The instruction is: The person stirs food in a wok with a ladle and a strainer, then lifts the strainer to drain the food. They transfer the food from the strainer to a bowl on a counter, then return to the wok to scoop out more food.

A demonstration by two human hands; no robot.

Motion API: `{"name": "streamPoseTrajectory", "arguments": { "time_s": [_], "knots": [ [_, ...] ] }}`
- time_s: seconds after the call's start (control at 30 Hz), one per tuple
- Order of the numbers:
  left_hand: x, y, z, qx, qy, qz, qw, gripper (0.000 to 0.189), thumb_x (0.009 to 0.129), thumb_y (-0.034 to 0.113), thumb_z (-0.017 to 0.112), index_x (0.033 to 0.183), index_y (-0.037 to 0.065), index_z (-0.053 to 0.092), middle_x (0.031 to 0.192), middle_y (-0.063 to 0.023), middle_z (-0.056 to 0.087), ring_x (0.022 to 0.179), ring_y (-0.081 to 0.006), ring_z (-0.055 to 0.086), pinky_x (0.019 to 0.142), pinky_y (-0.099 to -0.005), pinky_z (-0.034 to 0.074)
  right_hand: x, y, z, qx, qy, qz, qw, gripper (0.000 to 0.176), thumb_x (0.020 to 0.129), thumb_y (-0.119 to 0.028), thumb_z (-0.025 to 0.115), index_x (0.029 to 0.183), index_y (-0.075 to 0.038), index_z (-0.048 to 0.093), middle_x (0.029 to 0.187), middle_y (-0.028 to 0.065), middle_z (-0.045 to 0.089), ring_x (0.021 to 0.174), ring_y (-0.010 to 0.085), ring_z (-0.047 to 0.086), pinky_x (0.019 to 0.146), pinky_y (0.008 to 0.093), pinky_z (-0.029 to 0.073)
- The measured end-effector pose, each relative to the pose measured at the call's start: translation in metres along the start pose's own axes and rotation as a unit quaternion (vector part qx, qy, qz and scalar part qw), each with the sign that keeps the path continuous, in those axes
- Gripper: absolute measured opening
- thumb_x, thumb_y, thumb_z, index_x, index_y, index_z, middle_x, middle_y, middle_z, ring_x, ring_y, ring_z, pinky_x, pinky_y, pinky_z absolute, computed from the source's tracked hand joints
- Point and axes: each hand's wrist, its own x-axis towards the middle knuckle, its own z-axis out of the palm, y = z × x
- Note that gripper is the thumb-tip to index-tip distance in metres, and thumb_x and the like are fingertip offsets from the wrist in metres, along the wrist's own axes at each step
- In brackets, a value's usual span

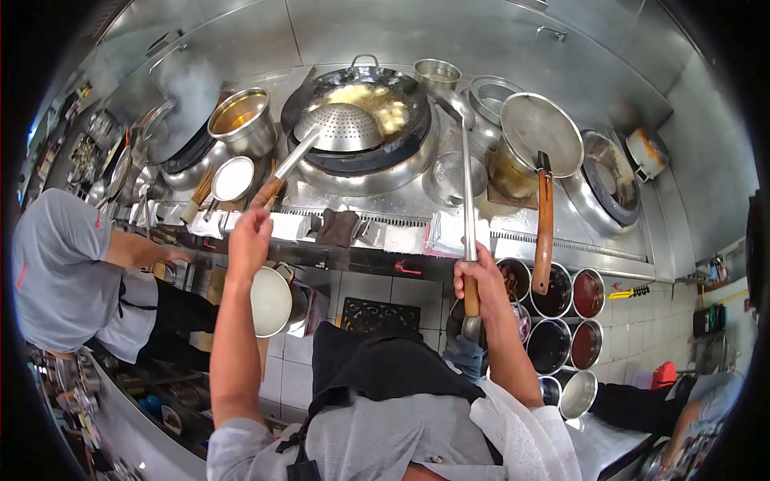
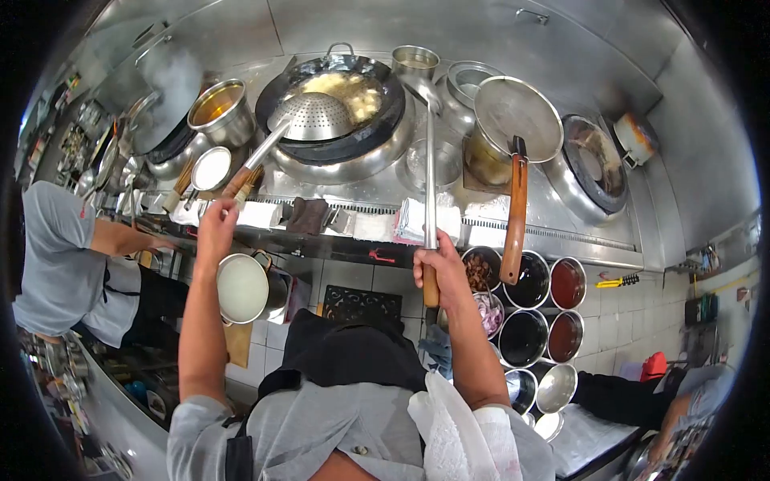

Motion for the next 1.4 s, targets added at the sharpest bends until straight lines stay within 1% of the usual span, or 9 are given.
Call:
{"name": "streamPoseTrajectory", "arguments": {
  "time_s": [0.07, 0.1, 0.33, 0.47, 0.57, 0.7, 0.9, 1.07, 1.4],
  "knots": [
    [0.027, 0.013, -0.003, 0.074, 0.024, 0.102, 0.992, 0.024, 0.088, 0.015, 0.066, 0.107, -0.001, 0.065, 0.099, -0.0179, 0.065, 0.087, -0.0347, 0.065, 0.079, -0.0430, 0.051, 0.006, -0.010, 0.003, -0.051, -0.007, 0.011, 0.999, 0.048, 0.089, -0.006, 0.060, 0.135, -0.007, 0.046, 0.075, 0.0057, 0.054, 0.050, 0.0124, 0.050, 0.042, 0.0279, 0.042],
    [0.043, 0.013, 0.000, 0.065, 0.001, 0.067, 0.996, 0.028, 0.087, 0.018, 0.066, 0.109, 0.000, 0.065, 0.103, -0.0199, 0.066, 0.094, -0.0395, 0.064, 0.083, -0.0461, 0.051, 0.009, -0.015, 0.005, -0.046, -0.038, -0.002, 0.998, 0.047, 0.090, -0.007, 0.060, 0.134, -0.006, 0.047, 0.075, 0.0056, 0.054, 0.049, 0.0113, 0.049, 0.041, 0.0273, 0.041],
    [0.110, -0.031, 0.029, 0.184, -0.104, 0.088, 0.973, 0.061, 0.084, 0.026, 0.070, 0.135, 0.007, 0.044, 0.110, -0.0260, 0.063, 0.098, -0.0446, 0.064, 0.085, -0.0514, 0.052, 0.023, -0.044, 0.062, -0.004, -0.075, 0.037, 0.996, 0.040, 0.091, -0.006, 0.061, 0.129, -0.003, 0.049, 0.075, 0.0040, 0.055, 0.049, 0.0104, 0.050, 0.040, 0.0268, 0.040],
    [0.116, -0.049, 0.034, 0.207, -0.165, 0.101, 0.959, 0.059, 0.086, 0.023, 0.067, 0.137, 0.009, 0.041, 0.111, -0.0270, 0.063, 0.099, -0.0452, 0.064, 0.085, -0.0525, 0.053, 0.045, -0.034, 0.085, 0.008, -0.046, 0.042, 0.998, 0.037, 0.091, -0.007, 0.062, 0.125, -0.004, 0.050, 0.075, 0.0049, 0.056, 0.050, 0.0113, 0.051, 0.039, 0.0276, 0.039],
    [0.121, -0.061, 0.033, 0.197, -0.190, 0.123, 0.954, 0.054, 0.088, 0.018, 0.061, 0.138, 0.007, 0.041, 0.109, -0.0273, 0.063, 0.093, -0.0468, 0.065, 0.080, -0.0541, 0.053, 0.089, -0.034, 0.102, -0.121, -0.019, 0.018, 0.992, 0.043, 0.090, -0.007, 0.062, 0.131, -0.005, 0.046, 0.074, 0.0050, 0.056, 0.049, 0.0123, 0.052, 0.039, 0.0286, 0.040],
    [0.126, -0.055, 0.015, 0.212, -0.149, 0.183, 0.948, 0.046, 0.089, 0.016, 0.059, 0.132, 0.005, 0.046, 0.102, -0.0243, 0.063, 0.086, -0.0437, 0.066, 0.075, -0.0524, 0.055, 0.116, -0.003, 0.132, -0.235, 0.052, -0.085, 0.967, 0.048, 0.090, -0.007, 0.061, 0.135, -0.006, 0.043, 0.073, 0.0046, 0.055, 0.049, 0.0126, 0.052, 0.038, 0.0284, 0.041],
    [0.160, -0.044, -0.016, 0.285, -0.085, 0.291, 0.909, 0.022, 0.091, 0.013, 0.056, 0.110, 0.003, 0.054, 0.091, -0.0174, 0.064, 0.075, -0.0361, 0.068, 0.064, -0.0448, 0.057, 0.056, -0.012, 0.168, -0.019, 0.038, 0.000, 0.999, 0.043, 0.090, -0.005, 0.060, 0.131, -0.004, 0.046, 0.073, 0.0047, 0.055, 0.049, 0.0118, 0.050, 0.040, 0.0270, 0.038],
    [0.205, 0.010, -0.042, 0.385, -0.081, 0.347, 0.851, 0.014, 0.084, 0.012, 0.061, 0.093, 0.001, 0.063, 0.084, -0.0162, 0.069, 0.077, -0.0343, 0.070, 0.070, -0.0404, 0.058, 0.064, -0.016, 0.171, -0.002, 0.026, 0.034, 0.999, 0.031, 0.091, -0.006, 0.061, 0.120, -0.004, 0.050, 0.074, 0.0052, 0.056, 0.049, 0.0118, 0.050, 0.040, 0.0265, 0.038],
    [0.251, 0.112, -0.066, 0.459, -0.235, 0.217, 0.829, 0.024, 0.081, 0.011, 0.059, 0.096, -0.001, 0.074, 0.102, -0.0220, 0.072, 0.097, -0.0384, 0.070, 0.083, -0.0463, 0.056, 0.098, -0.026, 0.150, 0.059, -0.017, 0.046, 0.997, 0.015, 0.094, -0.010, 0.063, 0.101, -0.008, 0.049, 0.073, 0.0049, 0.057, 0.049, 0.0120, 0.050, 0.040, 0.0260, 0.038]
  ]
}}
